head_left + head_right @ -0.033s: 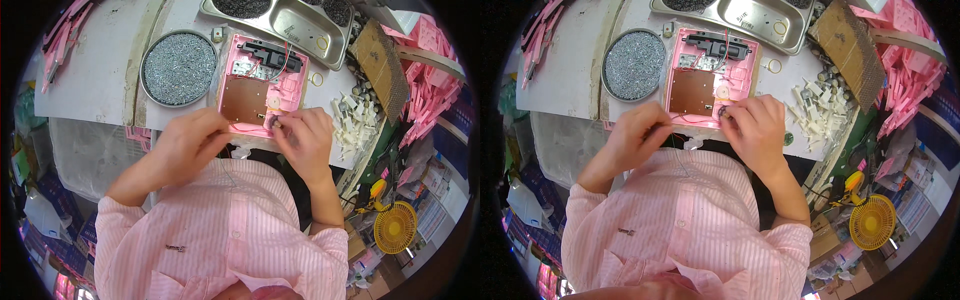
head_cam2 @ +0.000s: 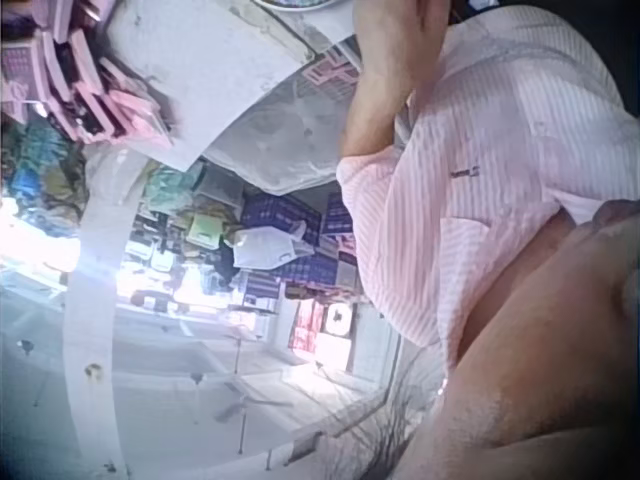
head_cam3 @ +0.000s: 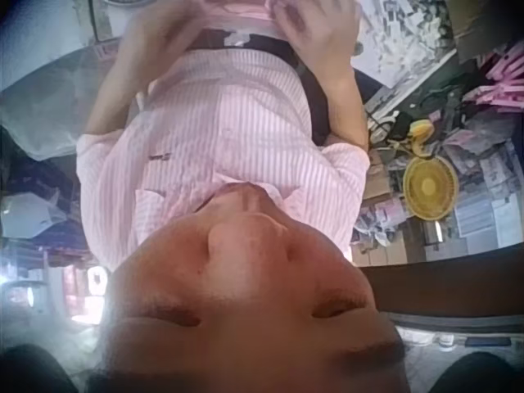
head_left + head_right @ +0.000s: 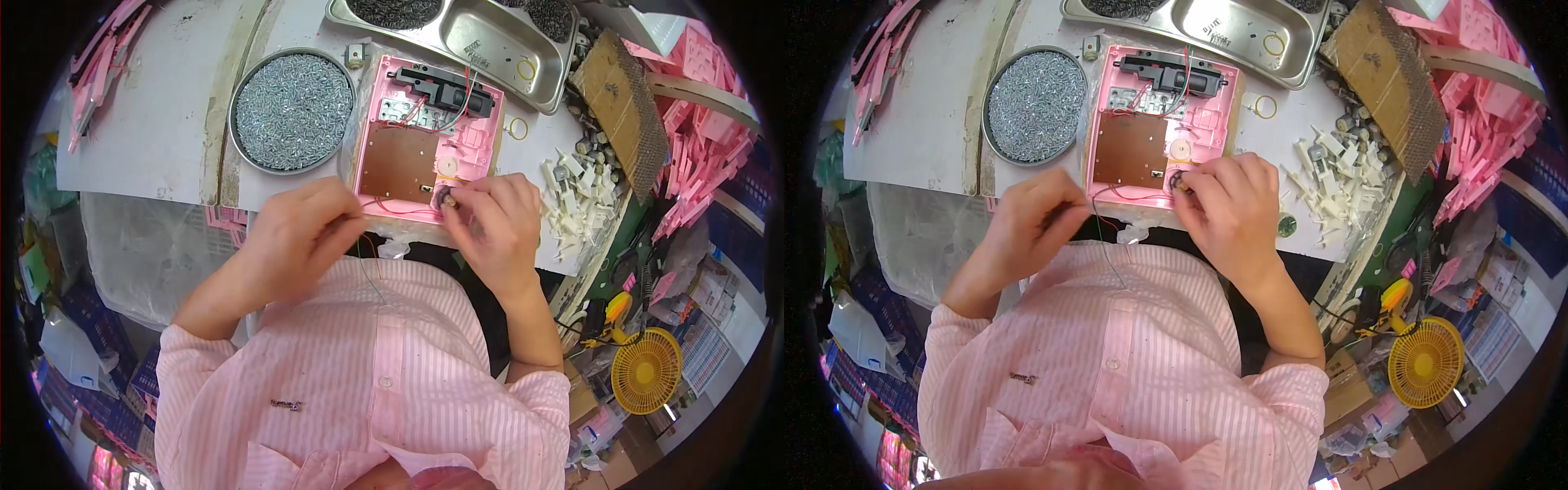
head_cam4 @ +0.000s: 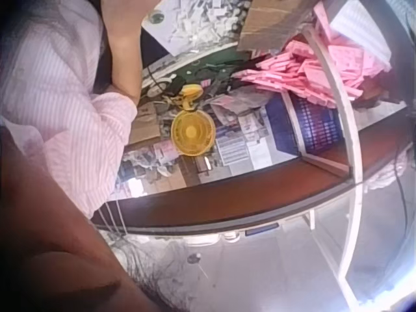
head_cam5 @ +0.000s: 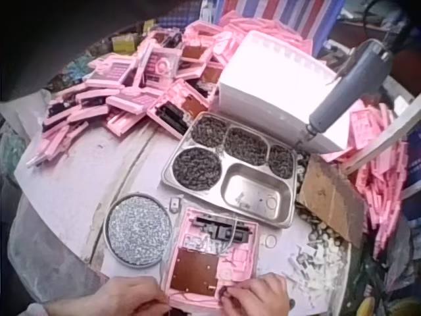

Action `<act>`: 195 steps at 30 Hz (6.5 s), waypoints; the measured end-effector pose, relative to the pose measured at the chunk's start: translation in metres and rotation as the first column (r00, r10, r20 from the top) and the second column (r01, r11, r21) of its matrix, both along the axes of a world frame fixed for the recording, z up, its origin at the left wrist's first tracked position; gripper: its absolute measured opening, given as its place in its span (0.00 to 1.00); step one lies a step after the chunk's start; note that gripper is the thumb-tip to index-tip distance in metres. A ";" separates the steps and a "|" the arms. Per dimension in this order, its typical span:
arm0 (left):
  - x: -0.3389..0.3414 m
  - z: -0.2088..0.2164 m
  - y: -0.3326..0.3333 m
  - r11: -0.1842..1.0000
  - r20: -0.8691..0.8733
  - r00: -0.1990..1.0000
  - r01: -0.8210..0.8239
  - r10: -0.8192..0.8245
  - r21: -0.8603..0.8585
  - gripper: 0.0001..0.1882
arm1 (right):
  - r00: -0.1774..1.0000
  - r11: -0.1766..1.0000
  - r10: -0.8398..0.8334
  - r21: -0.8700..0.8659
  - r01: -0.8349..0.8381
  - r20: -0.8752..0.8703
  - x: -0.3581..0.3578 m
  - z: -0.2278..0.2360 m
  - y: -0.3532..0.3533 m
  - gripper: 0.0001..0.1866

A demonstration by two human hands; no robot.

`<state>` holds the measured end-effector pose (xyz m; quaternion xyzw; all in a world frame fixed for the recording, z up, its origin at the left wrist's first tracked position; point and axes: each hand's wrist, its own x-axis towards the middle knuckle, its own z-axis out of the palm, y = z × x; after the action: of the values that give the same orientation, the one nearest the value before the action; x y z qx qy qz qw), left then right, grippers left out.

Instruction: Soldering wires and components into a pink toy housing and then using a power screwdriver to assemble it.

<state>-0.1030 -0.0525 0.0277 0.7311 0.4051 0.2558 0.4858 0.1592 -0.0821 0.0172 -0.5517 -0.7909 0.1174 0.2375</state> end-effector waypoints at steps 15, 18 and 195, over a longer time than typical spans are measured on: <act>-0.040 -0.025 -0.044 0.994 -0.178 0.979 0.105 -0.102 0.007 0.04 | 0.960 0.990 -0.086 0.086 0.113 -0.268 0.024 0.003 -0.030 0.18; -0.031 -0.022 -0.042 0.987 -0.192 0.968 0.155 -0.162 -0.051 0.07 | 0.914 0.921 -0.349 0.103 0.375 -0.206 0.073 0.019 -0.075 0.14; 0.072 -0.006 0.012 0.599 0.474 0.777 0.160 0.413 -0.784 0.05 | 0.853 0.997 0.021 0.075 0.021 -0.521 0.035 0.028 -0.040 0.17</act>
<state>-0.0311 -0.0409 0.0213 0.2808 0.3479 0.3087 0.8395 0.1938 -0.1224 0.0452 -0.4896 -0.7009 0.2318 0.4640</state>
